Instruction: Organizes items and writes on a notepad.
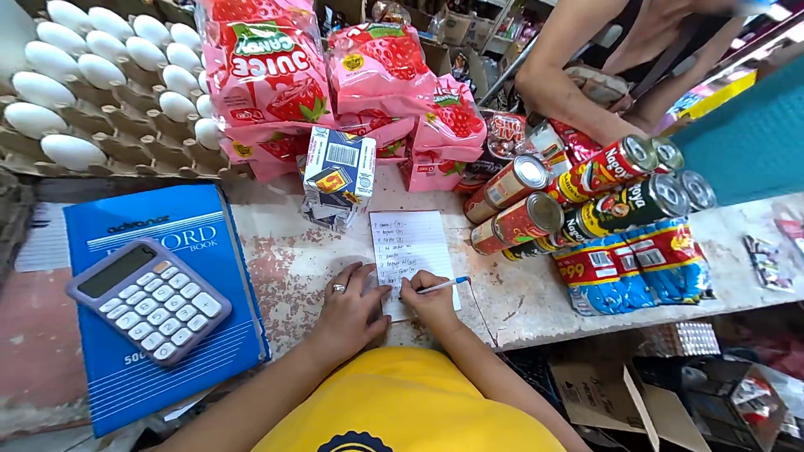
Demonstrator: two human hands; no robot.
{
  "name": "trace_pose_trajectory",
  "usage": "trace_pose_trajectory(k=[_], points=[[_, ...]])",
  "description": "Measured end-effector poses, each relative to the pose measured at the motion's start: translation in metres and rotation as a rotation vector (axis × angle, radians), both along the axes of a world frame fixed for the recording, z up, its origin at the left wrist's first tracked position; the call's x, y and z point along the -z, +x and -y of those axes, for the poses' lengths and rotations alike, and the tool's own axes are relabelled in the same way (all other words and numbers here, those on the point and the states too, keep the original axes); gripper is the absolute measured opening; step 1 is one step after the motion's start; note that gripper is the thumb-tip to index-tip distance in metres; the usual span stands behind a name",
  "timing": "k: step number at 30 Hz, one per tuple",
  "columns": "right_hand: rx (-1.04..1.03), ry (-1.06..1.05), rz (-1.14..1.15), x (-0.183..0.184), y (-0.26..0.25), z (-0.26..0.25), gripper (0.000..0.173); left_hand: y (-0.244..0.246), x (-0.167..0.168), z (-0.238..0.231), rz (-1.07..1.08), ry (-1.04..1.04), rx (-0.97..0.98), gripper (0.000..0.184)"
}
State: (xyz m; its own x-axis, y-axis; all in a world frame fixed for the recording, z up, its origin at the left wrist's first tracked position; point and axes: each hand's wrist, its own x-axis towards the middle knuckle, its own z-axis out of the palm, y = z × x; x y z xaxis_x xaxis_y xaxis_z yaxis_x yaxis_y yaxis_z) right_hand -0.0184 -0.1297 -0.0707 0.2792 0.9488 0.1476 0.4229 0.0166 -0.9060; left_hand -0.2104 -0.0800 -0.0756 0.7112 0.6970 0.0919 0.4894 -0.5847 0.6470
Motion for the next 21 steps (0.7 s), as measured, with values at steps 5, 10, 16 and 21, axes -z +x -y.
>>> trace_pose_trajectory(k=[5, 10, 16, 21], points=[[0.015, 0.003, -0.009, -0.0015, 0.0001, -0.0008, 0.031, 0.0004, -0.0001, 0.0000, 0.003, 0.011, 0.002, 0.044], [0.013, 0.027, 0.010, 0.0008, 0.0006, -0.0008, 0.031, 0.0003, 0.0008, 0.0000, -0.022, 0.012, 0.029, 0.039], [0.047, -0.017, -0.064, -0.0070, 0.0036, 0.0032, 0.031, -0.0007, -0.0004, 0.0003, -0.025, 0.007, 0.054, 0.036], [0.080, -0.032, -0.018, -0.0045, 0.0065, 0.0047, 0.030, -0.0012, -0.0023, 0.0003, -0.037, -0.018, 0.058, 0.037]])
